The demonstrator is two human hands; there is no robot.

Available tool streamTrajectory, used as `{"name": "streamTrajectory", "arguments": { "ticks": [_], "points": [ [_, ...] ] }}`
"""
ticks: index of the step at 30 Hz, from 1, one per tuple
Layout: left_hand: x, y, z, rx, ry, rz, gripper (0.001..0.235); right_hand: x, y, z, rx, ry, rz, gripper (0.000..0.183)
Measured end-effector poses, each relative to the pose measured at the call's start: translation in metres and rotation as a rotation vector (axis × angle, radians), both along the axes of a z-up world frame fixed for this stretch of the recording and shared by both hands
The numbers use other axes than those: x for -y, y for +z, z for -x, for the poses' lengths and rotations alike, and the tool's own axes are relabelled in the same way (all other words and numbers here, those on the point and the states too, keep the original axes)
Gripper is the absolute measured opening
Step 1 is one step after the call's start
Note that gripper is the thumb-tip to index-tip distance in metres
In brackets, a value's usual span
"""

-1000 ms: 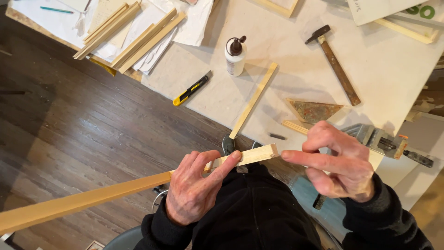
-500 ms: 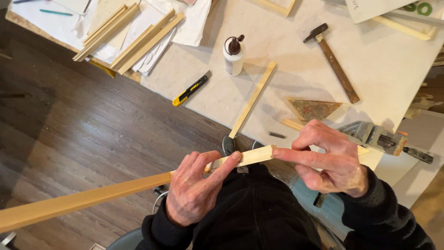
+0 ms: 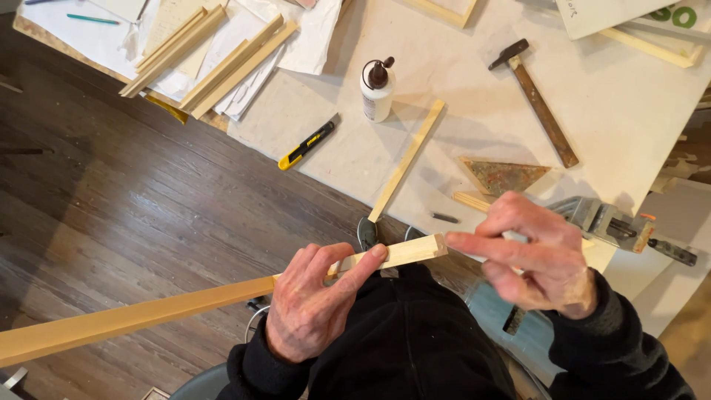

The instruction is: The person is assembling wooden picture frames by applying glue and using a corner clamp to secure the joints.

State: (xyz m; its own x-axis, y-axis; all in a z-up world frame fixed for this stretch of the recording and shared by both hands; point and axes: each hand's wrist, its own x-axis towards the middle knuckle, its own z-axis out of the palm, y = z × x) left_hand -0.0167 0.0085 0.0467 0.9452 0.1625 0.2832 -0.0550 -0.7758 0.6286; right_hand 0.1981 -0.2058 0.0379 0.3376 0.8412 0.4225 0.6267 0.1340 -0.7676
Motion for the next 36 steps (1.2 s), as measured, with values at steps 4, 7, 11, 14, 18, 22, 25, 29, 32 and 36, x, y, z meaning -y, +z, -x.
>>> {"name": "streamTrajectory", "arguments": {
  "ticks": [4,7,11,14,18,22,25,29,32,36],
  "points": [
    [0.001,-0.001,-0.003,0.011,-0.002,-0.001,0.060,0.002,-0.001,0.002,0.064,0.018,-0.043,0.045],
    [0.000,0.001,-0.001,0.005,-0.008,0.012,0.061,-0.002,0.005,0.002,0.020,-0.026,-0.076,0.046],
    [0.001,-0.002,-0.005,0.013,-0.005,0.003,0.059,-0.004,0.003,0.001,0.073,0.010,-0.055,0.045],
    [0.002,-0.001,-0.002,0.000,0.007,0.003,0.058,-0.001,-0.004,-0.001,0.039,0.018,-0.064,0.043],
    [0.000,0.002,-0.005,0.018,0.013,0.023,0.056,0.034,-0.058,-0.017,-0.373,-0.240,-0.121,0.050],
    [-0.005,0.012,0.009,0.062,0.022,0.104,0.050,0.000,-0.062,-0.011,-0.484,-0.323,-0.055,0.042],
    [-0.003,0.009,0.043,0.244,0.116,0.248,0.044,-0.030,-0.089,0.007,-0.716,-0.231,0.143,0.049],
    [-0.007,0.013,0.081,0.571,0.337,1.085,0.035,-0.047,-0.114,0.043,-1.072,-0.050,0.071,0.079],
    [-0.023,0.012,0.080,0.688,-0.036,1.431,0.039,-0.055,-0.115,0.053,-1.342,0.021,-0.062,0.097],
    [-0.031,0.000,0.081,0.630,-0.258,1.536,0.042,-0.050,-0.099,0.060,-1.590,0.013,-0.233,0.110]
  ]
}}
